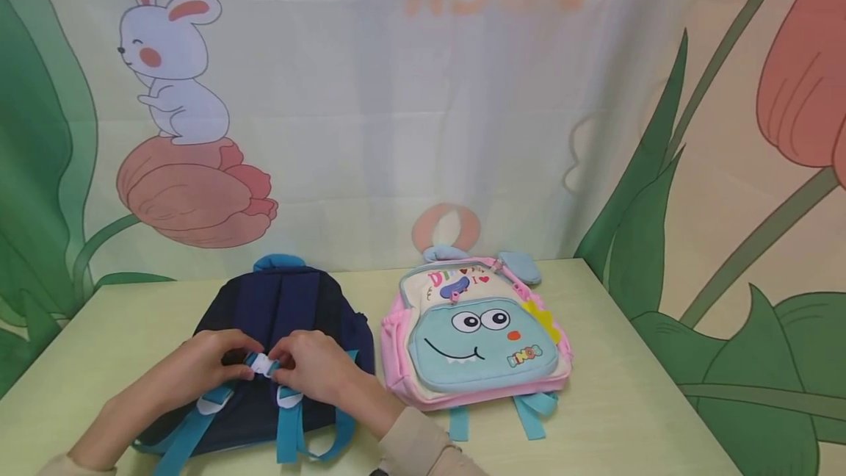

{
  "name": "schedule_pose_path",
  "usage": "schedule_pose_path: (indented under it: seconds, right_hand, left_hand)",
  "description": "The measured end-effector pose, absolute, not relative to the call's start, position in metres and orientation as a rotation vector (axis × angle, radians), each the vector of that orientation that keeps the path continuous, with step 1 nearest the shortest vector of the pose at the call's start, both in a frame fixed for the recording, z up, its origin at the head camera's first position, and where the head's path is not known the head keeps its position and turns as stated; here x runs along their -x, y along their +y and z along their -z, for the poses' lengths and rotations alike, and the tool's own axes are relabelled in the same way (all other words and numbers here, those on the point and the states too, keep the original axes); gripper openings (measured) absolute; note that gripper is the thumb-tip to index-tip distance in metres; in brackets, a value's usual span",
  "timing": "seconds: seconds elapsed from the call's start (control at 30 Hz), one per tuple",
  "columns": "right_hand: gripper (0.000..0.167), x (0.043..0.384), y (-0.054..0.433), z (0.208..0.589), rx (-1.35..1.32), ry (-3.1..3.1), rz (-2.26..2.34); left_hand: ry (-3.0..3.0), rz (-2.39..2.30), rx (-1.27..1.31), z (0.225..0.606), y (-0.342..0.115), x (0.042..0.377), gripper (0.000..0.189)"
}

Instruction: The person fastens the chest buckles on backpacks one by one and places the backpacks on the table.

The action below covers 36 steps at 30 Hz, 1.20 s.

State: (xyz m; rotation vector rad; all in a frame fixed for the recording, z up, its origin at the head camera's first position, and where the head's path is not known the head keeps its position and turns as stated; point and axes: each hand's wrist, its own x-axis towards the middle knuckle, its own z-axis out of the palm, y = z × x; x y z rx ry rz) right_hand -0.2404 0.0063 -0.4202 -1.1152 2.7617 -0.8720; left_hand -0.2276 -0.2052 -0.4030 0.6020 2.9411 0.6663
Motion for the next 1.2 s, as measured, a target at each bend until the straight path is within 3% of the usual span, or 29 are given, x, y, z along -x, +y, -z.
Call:
schedule_pose_path:
  seconds: [0.4, 0.73, 1.2]
  right_hand:
    - [0.027, 0.238, 0.003, 0.424, 1.128, 2.733, 0.888]
    - [0.029, 0.229, 0.022, 0.415, 1.209, 2.753, 0.964]
    - [0.027, 0.232, 0.062, 0.4, 1.071, 2.807, 1.074]
  left_hand:
    - [2.952, -0.622, -0.619, 0.404, -0.21, 0.228, 0.028]
    - [2.919, -0.633, -0.56, 0.389, -0.202, 0.219, 0.045]
    - [2.993, -0.736, -0.661, 0.379, -0.16, 0.216, 0.036]
